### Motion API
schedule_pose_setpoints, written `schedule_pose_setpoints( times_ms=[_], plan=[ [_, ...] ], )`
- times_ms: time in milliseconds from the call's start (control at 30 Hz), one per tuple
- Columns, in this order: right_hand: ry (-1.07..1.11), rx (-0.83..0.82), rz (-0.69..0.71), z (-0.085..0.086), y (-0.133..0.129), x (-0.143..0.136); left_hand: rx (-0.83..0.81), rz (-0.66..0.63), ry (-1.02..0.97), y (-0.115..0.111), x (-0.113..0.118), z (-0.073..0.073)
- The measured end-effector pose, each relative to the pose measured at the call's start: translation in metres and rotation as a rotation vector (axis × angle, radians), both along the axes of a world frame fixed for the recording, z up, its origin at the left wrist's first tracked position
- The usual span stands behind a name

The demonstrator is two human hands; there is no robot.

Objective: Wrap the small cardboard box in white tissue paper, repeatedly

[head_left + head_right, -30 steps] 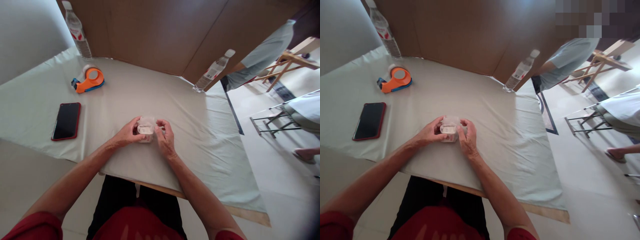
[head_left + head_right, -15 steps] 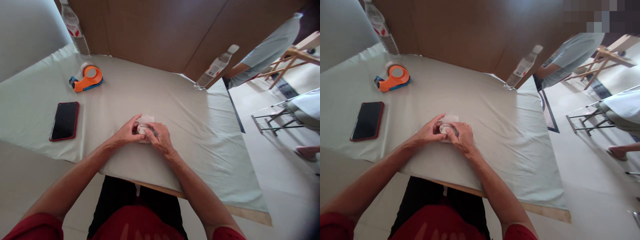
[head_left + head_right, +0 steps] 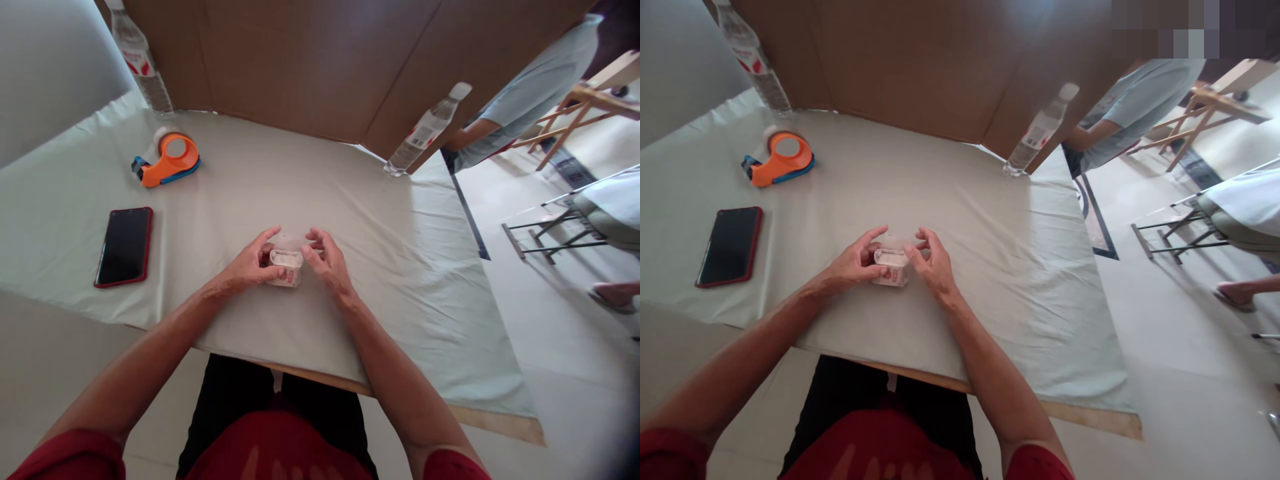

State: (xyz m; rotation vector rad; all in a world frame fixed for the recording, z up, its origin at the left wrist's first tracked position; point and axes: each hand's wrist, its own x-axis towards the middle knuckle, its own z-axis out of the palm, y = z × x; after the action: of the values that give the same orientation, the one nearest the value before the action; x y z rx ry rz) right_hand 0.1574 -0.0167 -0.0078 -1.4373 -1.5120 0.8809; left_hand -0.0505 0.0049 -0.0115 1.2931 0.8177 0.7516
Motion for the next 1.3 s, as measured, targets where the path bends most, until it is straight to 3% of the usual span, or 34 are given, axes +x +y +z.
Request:
schedule_pose_setpoints(
  times_ms=[133, 400, 600, 800, 1067, 1300],
  plan=[
    [0.195, -0.177, 0.131, -0.002, 0.006, -0.003, -0.003, 0.0, 0.015, 0.0, 0.0, 0.001],
    [0.151, -0.123, 0.132, -0.012, -0.006, -0.011, -0.022, 0.066, 0.11, -0.002, 0.001, 0.008],
    [0.174, -0.124, 0.18, -0.019, -0.011, -0.011, 0.107, 0.067, 0.277, -0.003, 0.001, 0.009],
    [0.21, -0.121, 0.185, -0.021, -0.009, -0.009, 0.14, 0.01, 0.231, -0.003, -0.002, 0.009],
    [0.165, -0.154, 0.236, -0.009, -0.015, -0.01, 0.064, 0.062, 0.161, -0.003, -0.002, 0.005],
    [0.199, -0.17, 0.195, -0.011, -0.012, -0.011, 0.107, 0.048, 0.186, -0.002, -0.004, 0.006]
  ],
)
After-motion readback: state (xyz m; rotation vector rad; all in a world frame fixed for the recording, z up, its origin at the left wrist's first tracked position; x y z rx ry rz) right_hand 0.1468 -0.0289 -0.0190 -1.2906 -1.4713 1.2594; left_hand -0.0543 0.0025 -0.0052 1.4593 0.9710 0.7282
